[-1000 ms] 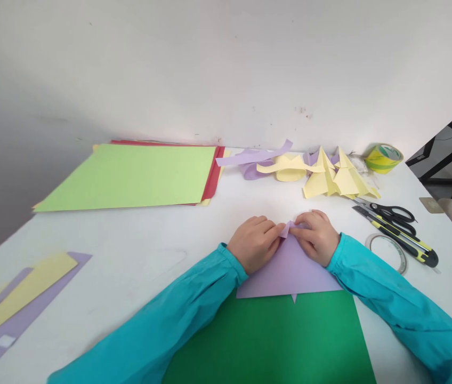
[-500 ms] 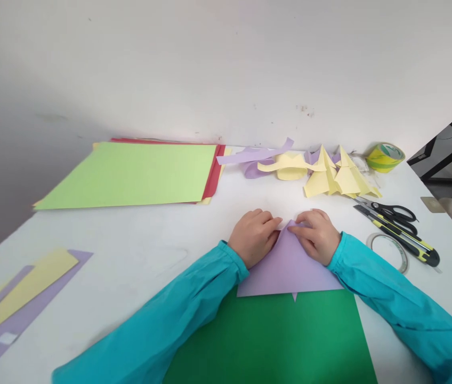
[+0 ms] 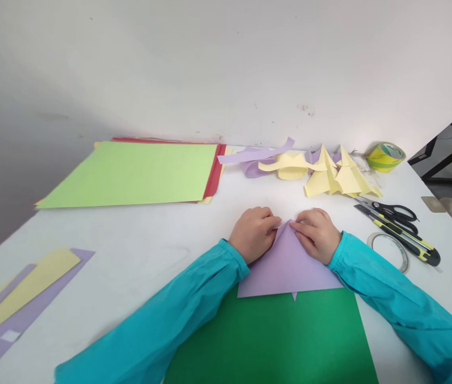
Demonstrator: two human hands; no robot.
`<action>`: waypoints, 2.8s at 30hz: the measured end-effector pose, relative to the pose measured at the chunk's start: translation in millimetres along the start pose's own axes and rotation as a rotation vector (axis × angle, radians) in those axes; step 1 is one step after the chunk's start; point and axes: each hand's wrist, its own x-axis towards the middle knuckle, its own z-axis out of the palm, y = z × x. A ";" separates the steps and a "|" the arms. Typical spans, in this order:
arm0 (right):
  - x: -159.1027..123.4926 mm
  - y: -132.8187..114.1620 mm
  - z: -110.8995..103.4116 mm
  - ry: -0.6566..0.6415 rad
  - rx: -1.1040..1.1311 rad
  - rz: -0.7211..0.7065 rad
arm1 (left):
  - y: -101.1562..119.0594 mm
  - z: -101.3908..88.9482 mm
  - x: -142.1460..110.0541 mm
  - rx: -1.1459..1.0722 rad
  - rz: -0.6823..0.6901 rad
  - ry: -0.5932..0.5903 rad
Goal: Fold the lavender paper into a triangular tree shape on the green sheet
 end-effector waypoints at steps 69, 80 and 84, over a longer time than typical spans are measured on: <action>-5.9 -2.4 5.0 0.039 -0.080 0.068 | 54.4 -51.5 -12.8 0.435 0.355 -0.264; -4.5 -4.8 3.8 0.062 -0.107 0.041 | 66.9 -38.1 -24.6 0.417 0.254 -0.321; -5.0 -4.7 3.8 0.045 -0.101 0.051 | 67.6 -34.6 -24.8 0.448 0.214 -0.336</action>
